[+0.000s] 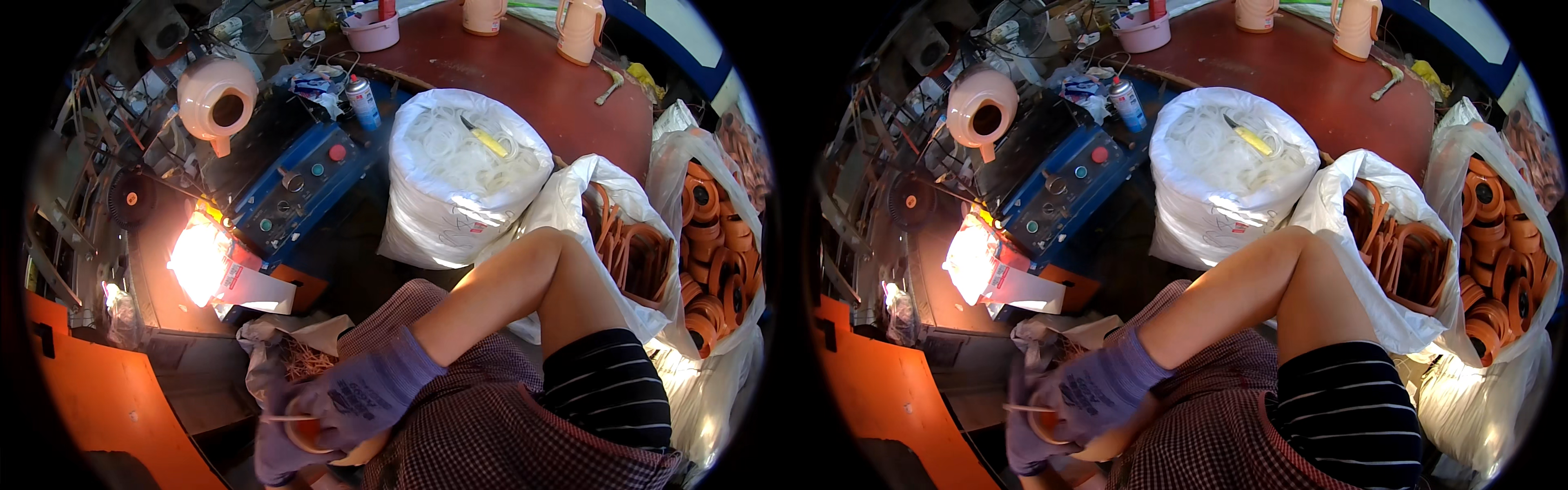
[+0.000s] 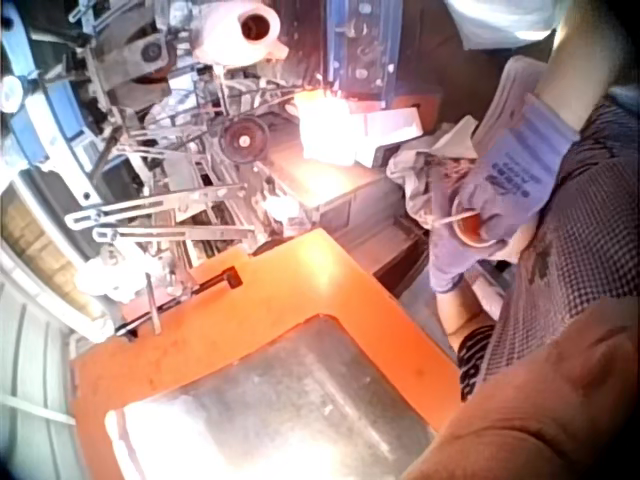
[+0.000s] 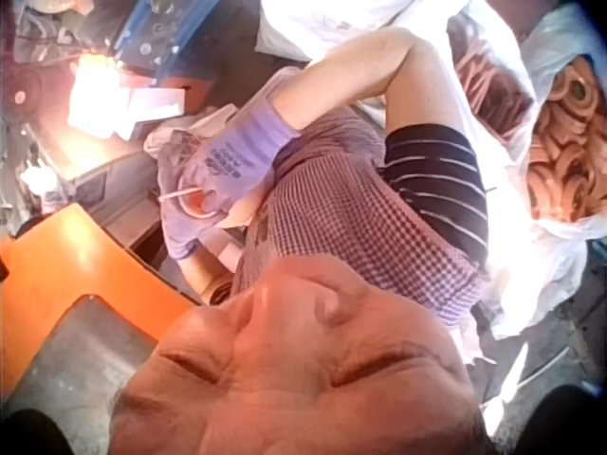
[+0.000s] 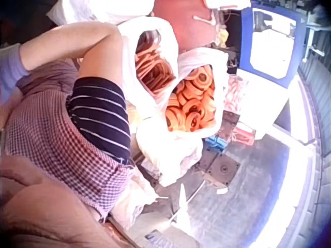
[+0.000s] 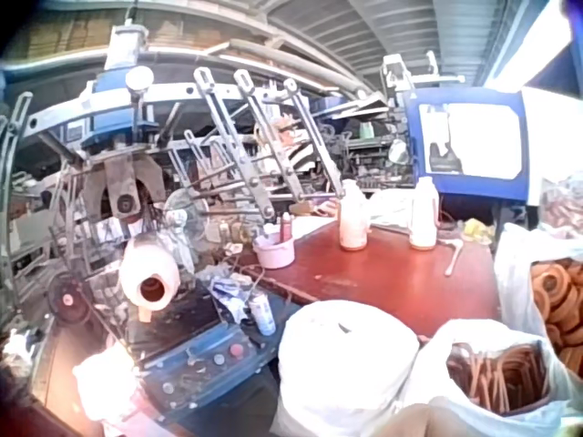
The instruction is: The person assembles pink plastic kettles by retrieving them from a machine, inserting orange handles, and placing them on a table. They also affix labels to the kettles and insert small orange rings into the spouts.
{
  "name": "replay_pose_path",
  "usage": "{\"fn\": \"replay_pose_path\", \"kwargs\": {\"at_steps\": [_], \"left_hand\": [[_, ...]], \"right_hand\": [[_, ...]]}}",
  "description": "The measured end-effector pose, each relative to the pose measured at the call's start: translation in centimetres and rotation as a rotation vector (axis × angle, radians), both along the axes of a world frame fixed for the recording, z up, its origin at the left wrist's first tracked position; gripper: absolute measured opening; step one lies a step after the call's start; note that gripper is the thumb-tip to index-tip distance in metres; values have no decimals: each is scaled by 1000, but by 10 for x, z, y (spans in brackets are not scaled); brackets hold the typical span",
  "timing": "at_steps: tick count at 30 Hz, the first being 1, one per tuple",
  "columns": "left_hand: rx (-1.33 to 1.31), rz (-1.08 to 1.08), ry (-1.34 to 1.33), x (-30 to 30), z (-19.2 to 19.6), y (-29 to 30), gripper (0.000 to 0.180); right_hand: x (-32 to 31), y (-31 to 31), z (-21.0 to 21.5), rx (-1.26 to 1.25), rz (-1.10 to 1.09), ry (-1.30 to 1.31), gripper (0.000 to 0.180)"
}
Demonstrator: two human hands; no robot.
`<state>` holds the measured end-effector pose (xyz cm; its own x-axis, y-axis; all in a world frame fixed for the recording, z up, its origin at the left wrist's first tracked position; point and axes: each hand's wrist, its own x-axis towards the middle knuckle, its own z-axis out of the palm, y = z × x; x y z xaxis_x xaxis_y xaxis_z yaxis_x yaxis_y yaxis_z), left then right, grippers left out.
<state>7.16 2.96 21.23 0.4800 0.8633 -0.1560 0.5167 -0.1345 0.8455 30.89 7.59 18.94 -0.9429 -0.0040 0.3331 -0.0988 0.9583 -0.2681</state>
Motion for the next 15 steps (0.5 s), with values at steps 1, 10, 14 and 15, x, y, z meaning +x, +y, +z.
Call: {"fn": "replay_pose_path", "kwargs": {"at_steps": [1, 10, 14, 15], "left_hand": [[6, 52, 39, -10, 3, -1, 115], [955, 931, 245, -35, 30, -16, 103], [947, 921, 136, -23, 30, -9, 101], [983, 859, 198, -20, 31, -11, 103]], "right_hand": [[18, 9, 9, 254, 0, 383, 30], [300, 214, -121, 194, -1766, -149, 29], [363, 219, -180, 26, -1882, -374, 30], [364, 221, -172, -20, -1909, -291, 29]]}}
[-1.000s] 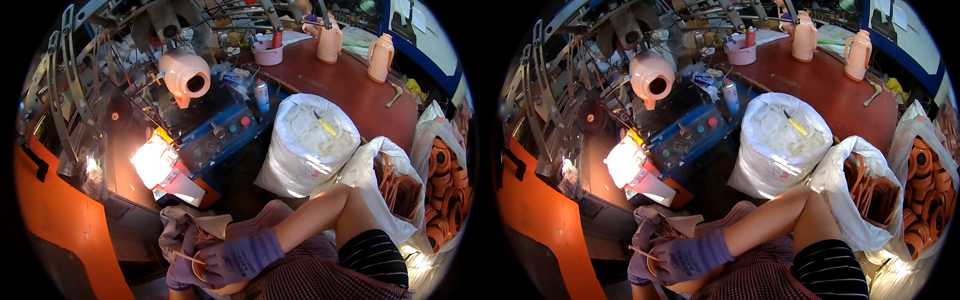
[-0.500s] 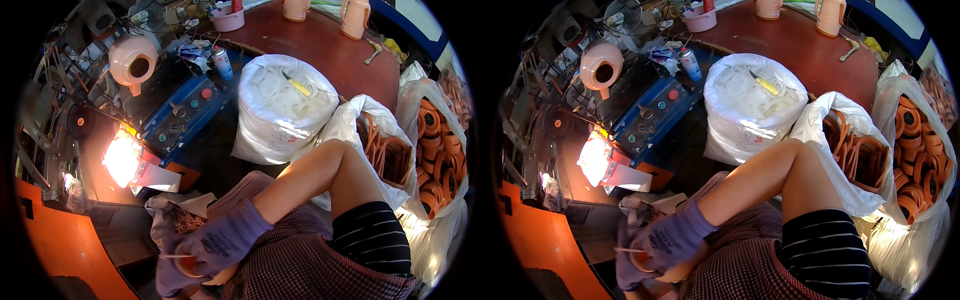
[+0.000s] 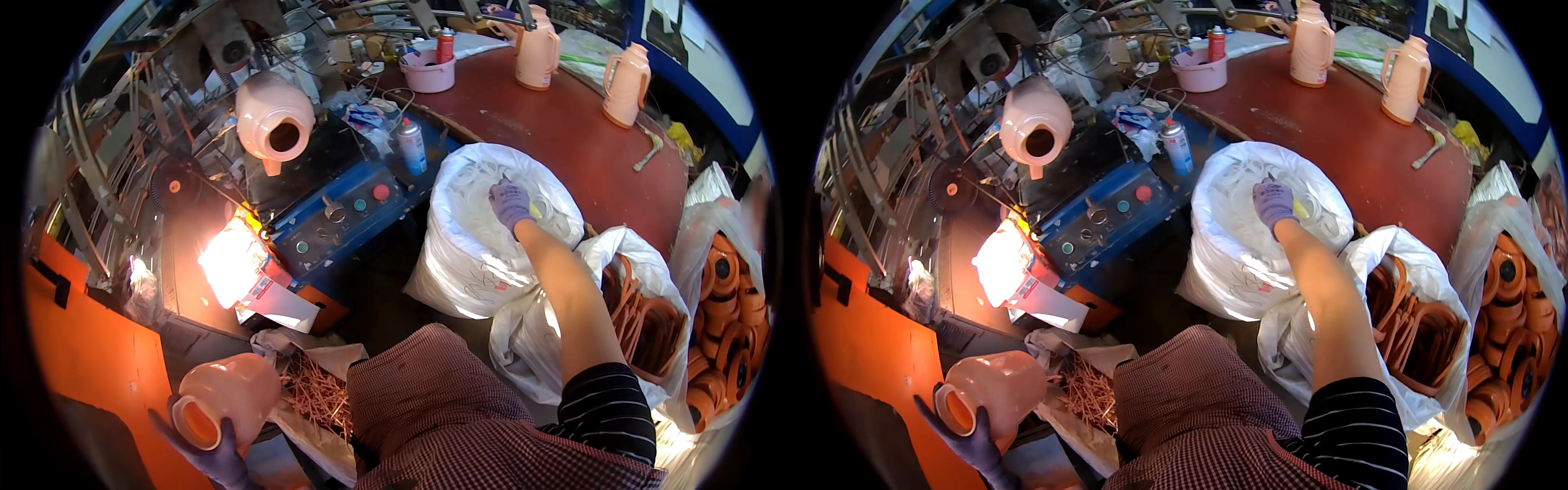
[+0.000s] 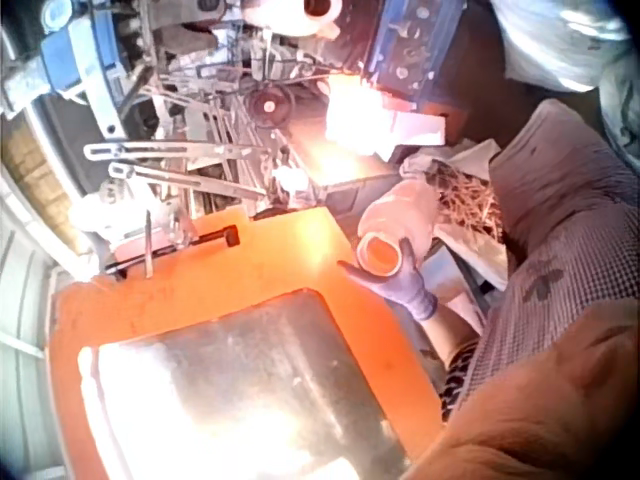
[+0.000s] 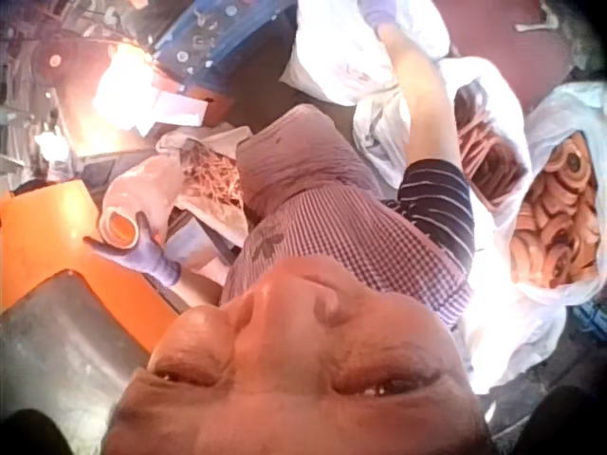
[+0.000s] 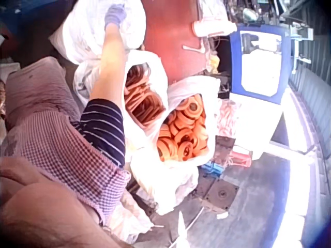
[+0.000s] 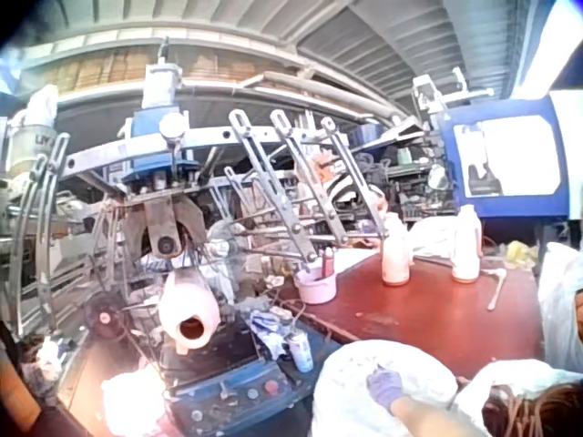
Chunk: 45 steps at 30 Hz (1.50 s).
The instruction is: The person assembles pink plastic kettles by retrieving them from a machine, inserting orange handles, and placing them on a table. They also affix labels to the kettles and insert small orange rings into the spouts.
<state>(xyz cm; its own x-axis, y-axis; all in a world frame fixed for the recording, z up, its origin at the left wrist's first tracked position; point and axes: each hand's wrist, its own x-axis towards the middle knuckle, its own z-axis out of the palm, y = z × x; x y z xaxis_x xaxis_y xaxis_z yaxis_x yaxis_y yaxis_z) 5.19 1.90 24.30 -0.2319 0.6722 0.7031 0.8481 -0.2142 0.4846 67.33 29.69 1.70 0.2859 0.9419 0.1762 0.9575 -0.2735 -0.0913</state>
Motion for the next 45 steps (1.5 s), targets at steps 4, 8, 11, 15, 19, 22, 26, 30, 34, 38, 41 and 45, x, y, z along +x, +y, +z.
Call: {"fn": "replay_pose_path", "kwargs": {"at_steps": [4, 8, 11, 15, 19, 22, 26, 30, 34, 38, 41, 45], "left_hand": [[-175, -150, -64, 46, -16, 1, 108], [-358, -475, -258, 102, -55, 26, 87], [-363, -710, -104, 131, -77, 47, 83], [-297, -705, -82, 139, -72, 48, 75], [-268, -668, -385, 118, -73, 38, 68], [-246, -630, -282, 111, -79, 45, 73], [-264, -539, -130, 100, -84, 37, 99], [-310, -551, -126, 104, -93, 31, 107], [-229, -597, -141, 114, -96, 30, 106], [-178, -589, -95, 125, -91, 27, 97], [-172, -583, -102, 136, -87, 25, 87], [-83, -569, -42, 140, -89, 28, 84]], "right_hand": [[25, 1, 36, 46, -128, 121, 23], [-10, -5, 69, 304, 35, 120, 18], [-165, -49, 84, 471, 741, 573, 10], [-298, -146, 109, 222, 1221, 1082, 23], [-316, -180, 106, 246, 1225, 1205, 32], [-312, -175, 118, 548, 1204, 729, 20], [-298, -183, 131, 291, 958, 1370, 17], [-302, -204, 180, 259, 1303, 947, 22], [-323, -213, 171, 309, 1404, 558, 24], [-319, -219, 160, 154, 1378, 448, 24], [-314, -222, 162, 97, 1310, 408, 24], [-315, -225, 160, 190, 1310, 384, 22]]}}
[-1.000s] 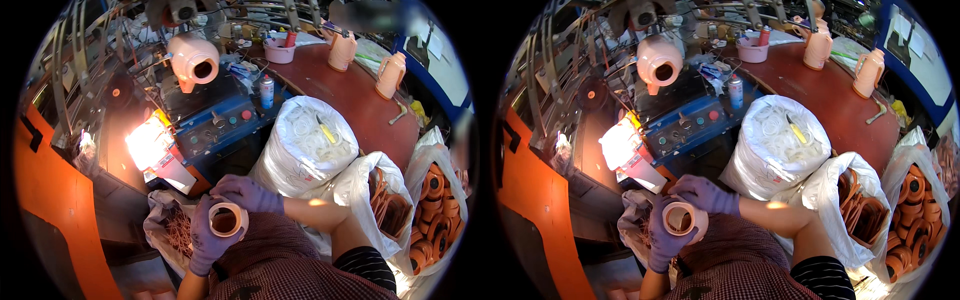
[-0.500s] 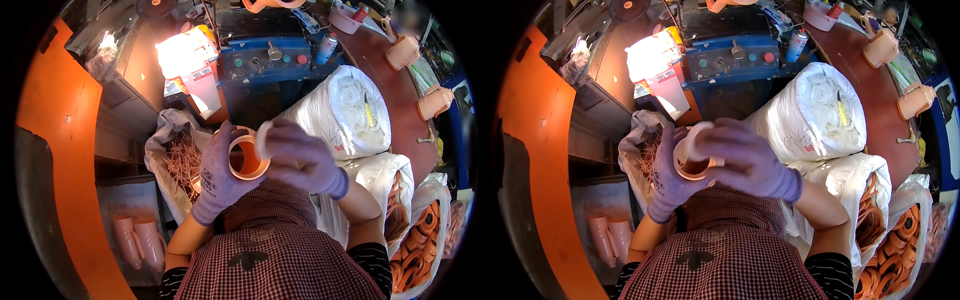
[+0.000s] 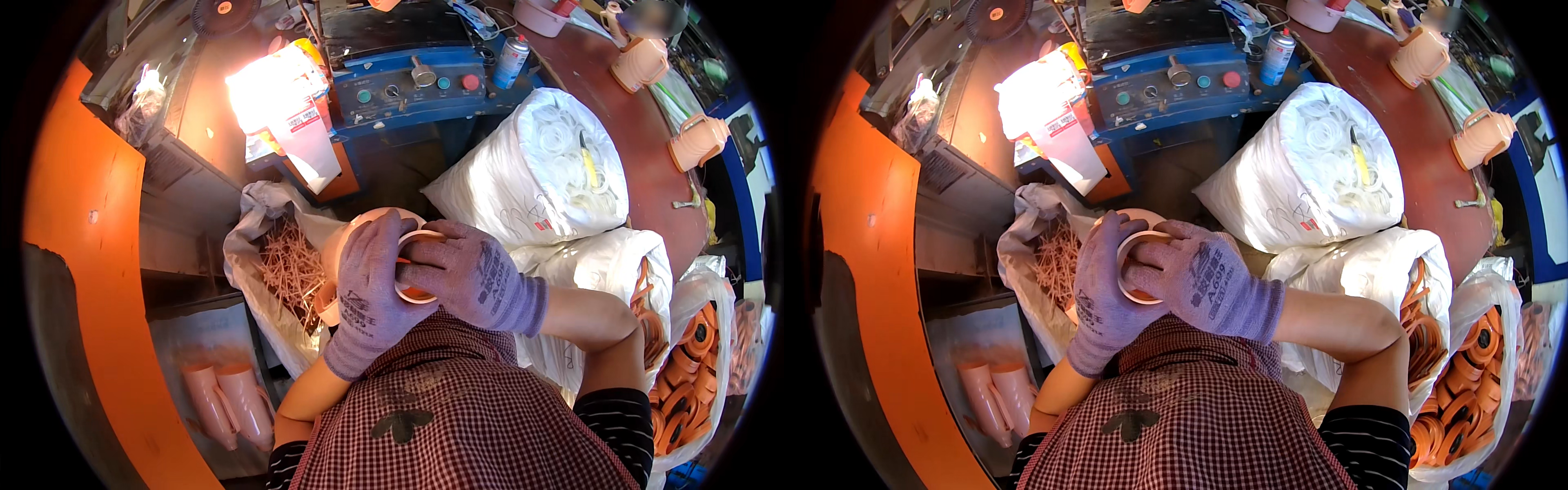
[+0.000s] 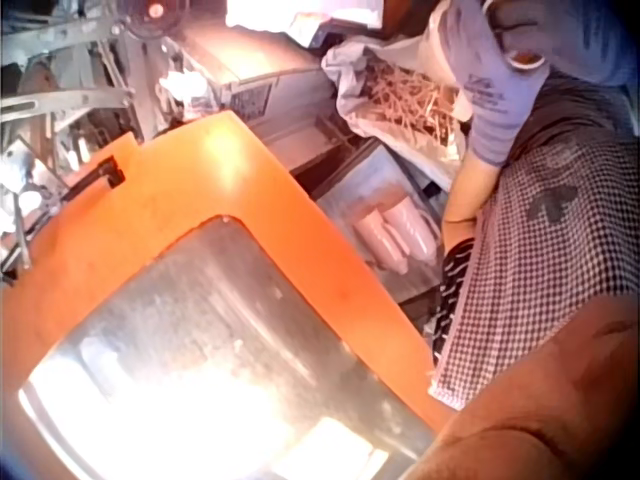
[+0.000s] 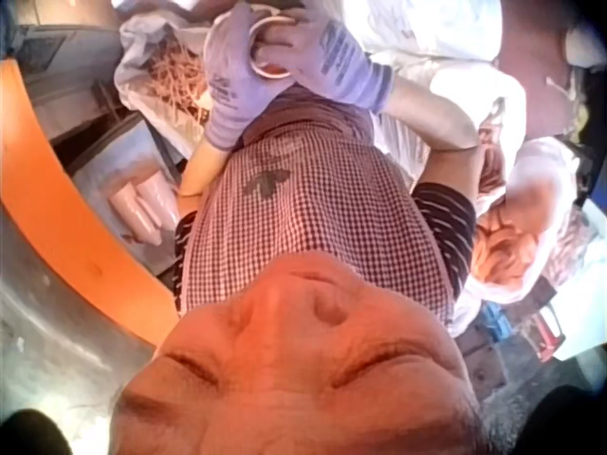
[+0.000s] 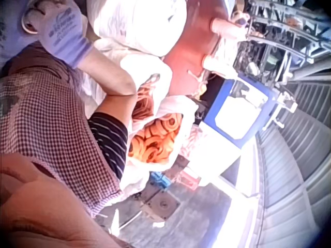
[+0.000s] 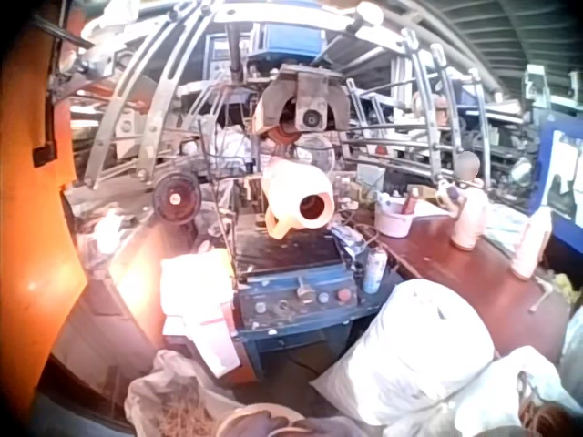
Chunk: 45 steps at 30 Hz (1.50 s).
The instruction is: The person assembles pink plastic kettles by retrieving them from a machine, inserting orange handles, and placing them on a table. They also affix labels to the kettles and insert small orange rings into the spouts.
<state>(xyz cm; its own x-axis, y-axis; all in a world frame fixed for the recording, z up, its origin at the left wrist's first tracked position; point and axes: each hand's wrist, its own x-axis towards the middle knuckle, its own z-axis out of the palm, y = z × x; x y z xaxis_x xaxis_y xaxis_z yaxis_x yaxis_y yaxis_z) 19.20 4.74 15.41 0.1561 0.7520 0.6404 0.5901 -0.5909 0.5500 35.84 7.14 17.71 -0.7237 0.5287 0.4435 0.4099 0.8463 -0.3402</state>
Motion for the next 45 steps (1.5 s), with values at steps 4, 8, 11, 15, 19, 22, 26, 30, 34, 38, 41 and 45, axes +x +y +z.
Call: {"fn": "replay_pose_path", "kwargs": {"at_steps": [4, 8, 11, 15, 19, 22, 26, 30, 34, 38, 41, 45], "left_hand": [[-5, -37, 4, -2, 2, 1, 86], [3, -63, 36, -3, -4, 0, 90], [-72, -85, 22, -7, -6, 0, 94], [-113, -85, 8, -13, -8, 4, 95], [-153, -85, 1, -20, 1, 4, 95], [-203, -78, -17, -25, 6, 2, 95], [-171, -48, -85, -34, -6, 4, 94], [-140, -46, -146, -34, -1, 8, 98], [-163, -33, -94, -33, -1, 5, 101], [-177, -69, -89, -23, 2, 5, 92], [-176, -44, -60, -18, 2, 3, 87], [-142, -39, -39, -14, 3, 3, 83]], "right_hand": [[3, 10, 6, 101, 86, -116, 22], [7, 19, 9, -227, 186, -107, 21], [12, 24, 6, -866, 274, 172, 23], [6, 28, 38, -1607, 56, 390, 32], [3, 34, 22, -877, 285, 56, 30], [-13, 36, 27, -210, 344, -200, 28], [-14, 46, 48, -383, 400, -178, 28], [-17, 46, 38, -269, 351, -55, 30], [-19, 32, 19, -18, 255, -101, 30], [-19, 19, 2, -145, 155, -69, 21], [-18, 17, 17, 90, 106, -390, 20], [-16, 15, 4, -141, 35, -214, 22]]}}
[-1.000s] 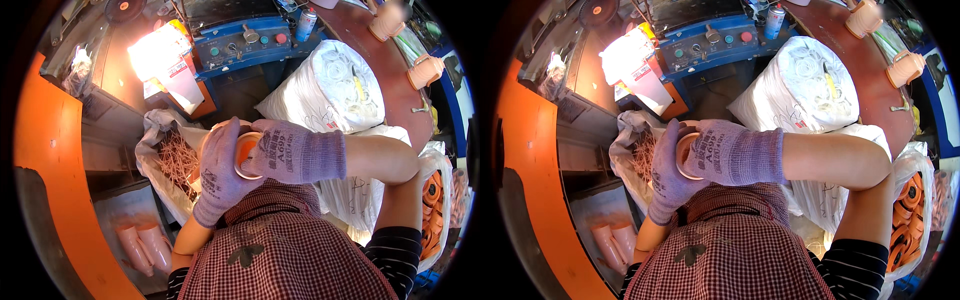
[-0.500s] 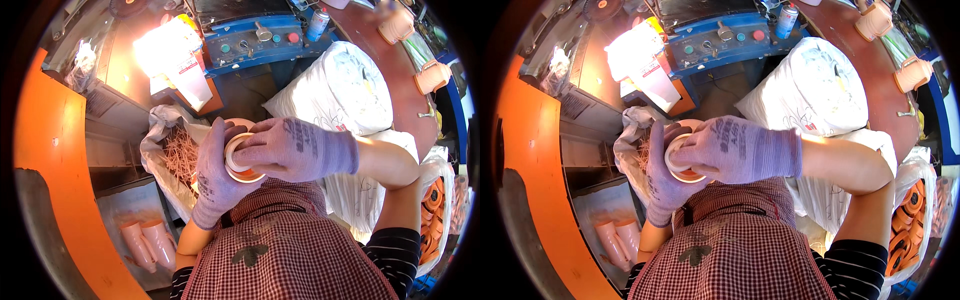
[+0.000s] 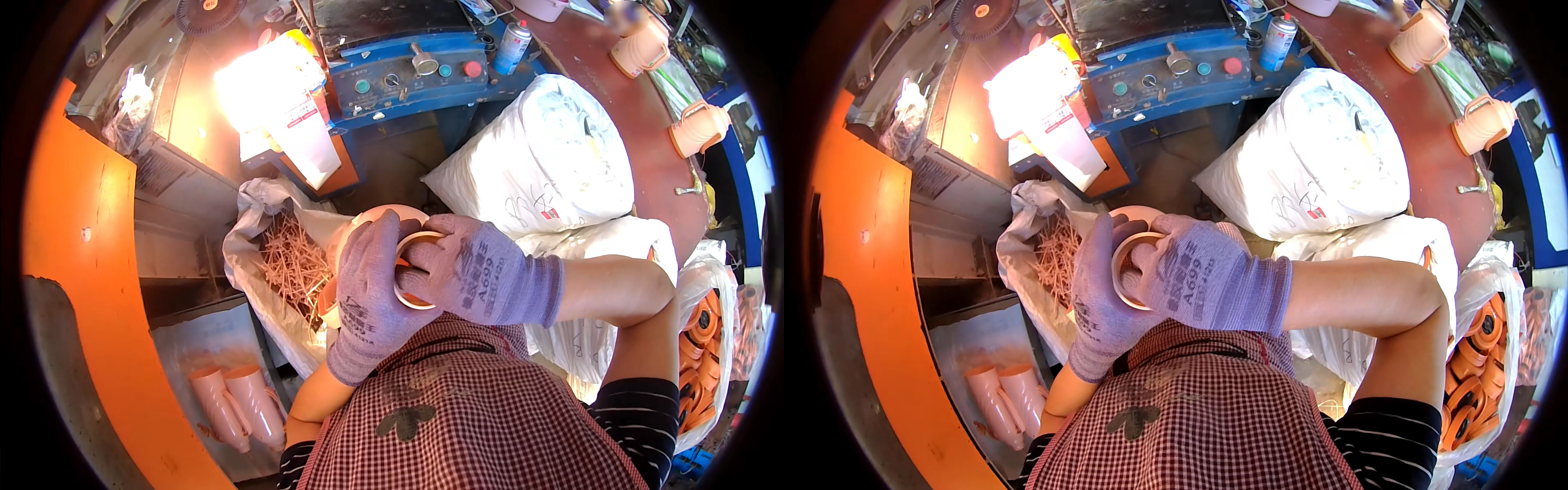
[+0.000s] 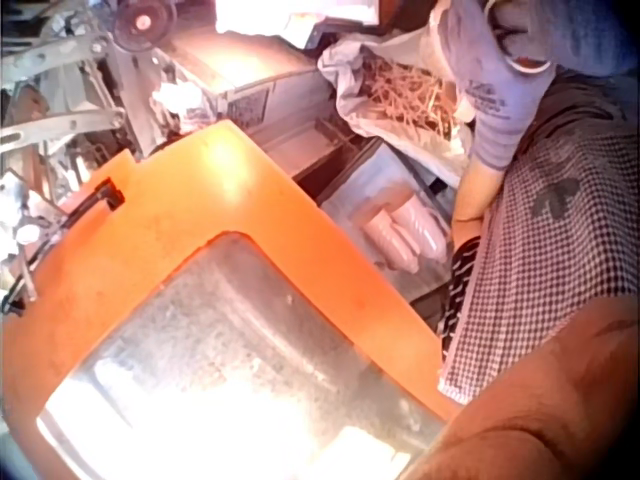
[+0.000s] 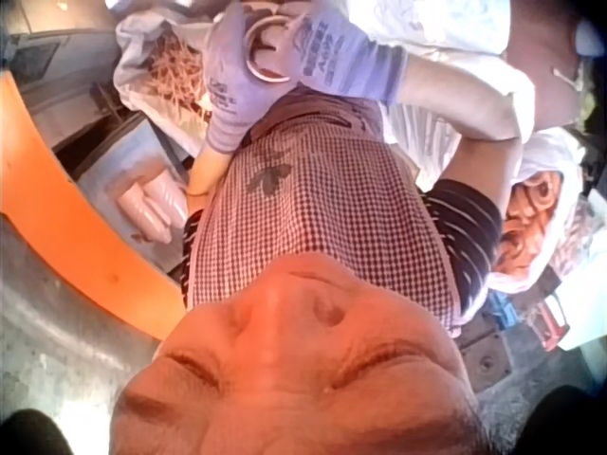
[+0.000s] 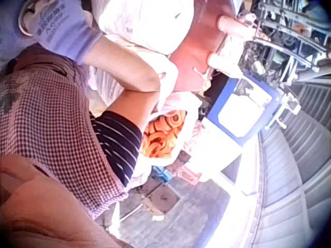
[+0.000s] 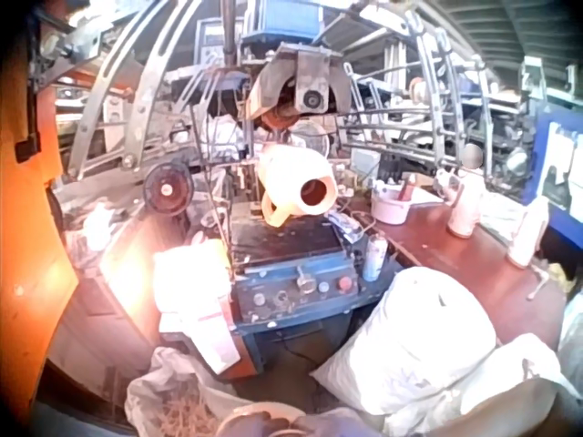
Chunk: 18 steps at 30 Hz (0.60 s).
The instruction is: The person assembles pink plastic kettles by retrieving them from a machine, inserting orange handles, and placing them on a table. They also affix labels to the kettles and insert small orange rings into the spouts.
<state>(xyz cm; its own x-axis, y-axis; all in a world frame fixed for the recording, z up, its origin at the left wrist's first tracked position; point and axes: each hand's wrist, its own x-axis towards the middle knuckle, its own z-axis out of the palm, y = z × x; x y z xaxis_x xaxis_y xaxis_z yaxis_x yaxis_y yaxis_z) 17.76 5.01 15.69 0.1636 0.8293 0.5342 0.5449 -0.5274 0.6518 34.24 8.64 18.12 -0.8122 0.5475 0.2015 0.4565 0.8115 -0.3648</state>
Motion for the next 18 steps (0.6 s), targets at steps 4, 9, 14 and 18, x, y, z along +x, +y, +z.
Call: {"fn": "replay_pose_path", "kwargs": {"at_steps": [4, 9, 14, 18], "left_hand": [[-9, 19, -13, 0, -3, 0, 80], [8, -17, 47, -3, 2, 2, 81], [-92, 0, 54, -16, 7, 8, 92], [-300, 78, -354, -49, 15, 5, 100]], "right_hand": [[4, 4, 6, -1052, -82, 570, 23], [2, 5, 0, -1533, -35, 767, 34], [-8, 40, 6, -678, 269, 514, 21], [6, 105, 80, 178, 86, 435, 36]]}}
